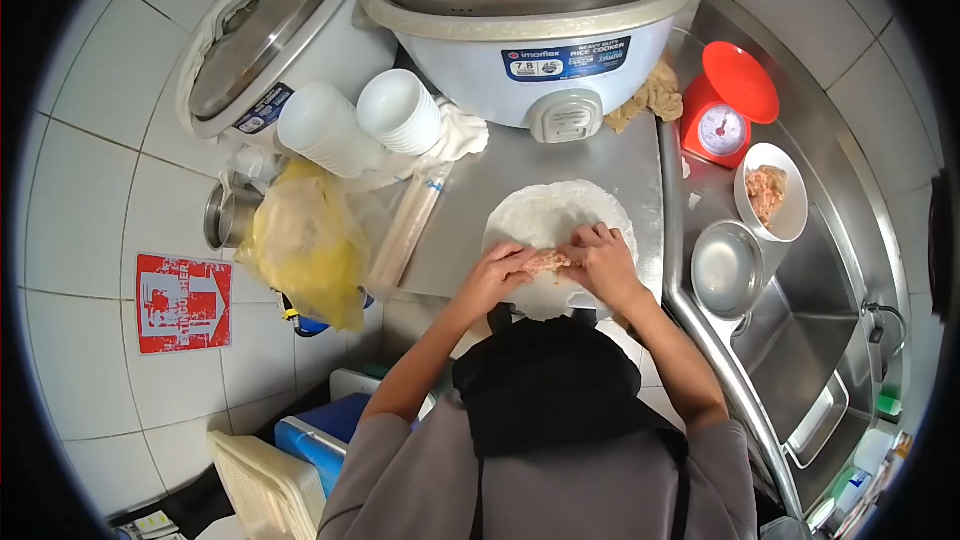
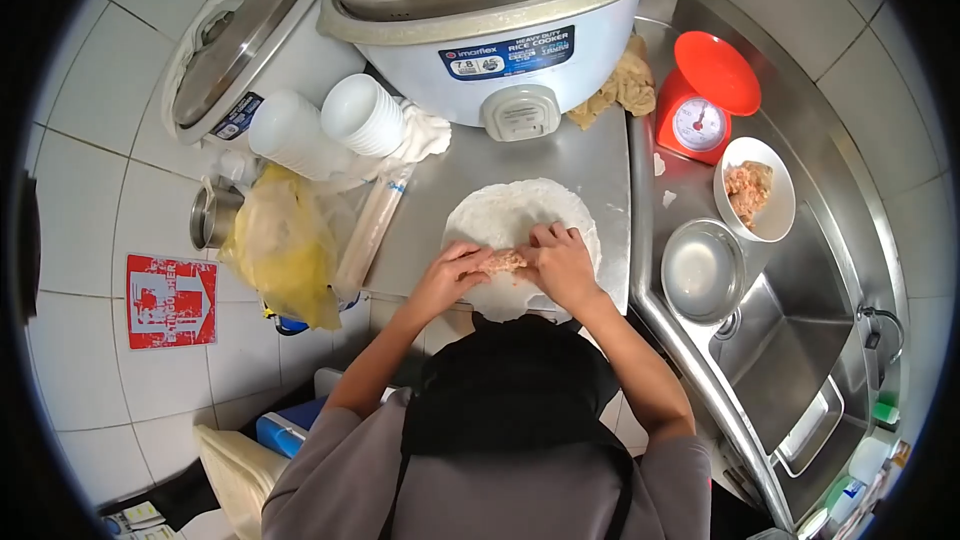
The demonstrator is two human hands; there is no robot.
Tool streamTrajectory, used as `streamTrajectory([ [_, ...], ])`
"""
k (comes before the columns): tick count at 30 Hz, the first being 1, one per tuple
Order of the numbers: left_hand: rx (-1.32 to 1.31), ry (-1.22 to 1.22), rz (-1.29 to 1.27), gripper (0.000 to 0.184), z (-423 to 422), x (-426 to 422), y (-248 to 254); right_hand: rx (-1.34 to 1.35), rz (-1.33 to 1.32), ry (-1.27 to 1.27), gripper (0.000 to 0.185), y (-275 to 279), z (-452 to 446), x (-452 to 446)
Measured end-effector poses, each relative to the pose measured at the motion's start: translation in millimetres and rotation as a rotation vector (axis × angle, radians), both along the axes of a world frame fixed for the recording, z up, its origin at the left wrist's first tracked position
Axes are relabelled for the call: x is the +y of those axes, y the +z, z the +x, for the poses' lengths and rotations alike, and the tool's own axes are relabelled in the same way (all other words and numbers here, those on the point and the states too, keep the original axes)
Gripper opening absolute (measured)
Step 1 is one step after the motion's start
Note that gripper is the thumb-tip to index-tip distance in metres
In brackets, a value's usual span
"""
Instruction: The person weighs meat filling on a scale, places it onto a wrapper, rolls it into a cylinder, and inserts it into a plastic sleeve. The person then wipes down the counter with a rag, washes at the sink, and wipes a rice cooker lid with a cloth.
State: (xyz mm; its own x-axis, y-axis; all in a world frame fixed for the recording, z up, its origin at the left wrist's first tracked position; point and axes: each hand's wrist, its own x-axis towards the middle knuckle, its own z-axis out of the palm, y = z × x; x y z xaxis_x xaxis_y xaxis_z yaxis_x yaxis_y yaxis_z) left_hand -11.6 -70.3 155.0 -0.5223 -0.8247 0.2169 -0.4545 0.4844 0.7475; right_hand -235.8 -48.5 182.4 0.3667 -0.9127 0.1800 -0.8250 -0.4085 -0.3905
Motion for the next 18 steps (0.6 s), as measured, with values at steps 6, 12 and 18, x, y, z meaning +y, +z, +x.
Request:
streamTrajectory([
  [6,-0.032,0.124,-0.001,0.045,5.4,9.5,7.0,-0.047,-0.108,0.128,0.03,-18.0,21.8,-7.6],
  [12,-0.048,0.065,-0.009,0.045,17.4,13.3,-5.8,0.037,-0.144,0.171,0.035,-20.4,37.6,-9.9],
  [18,-0.097,0.299,0.047,0.05,11.4,38.3,-2.8,0.042,-0.15,0.151,0.04,-16.7,47.4,-8.4],
])
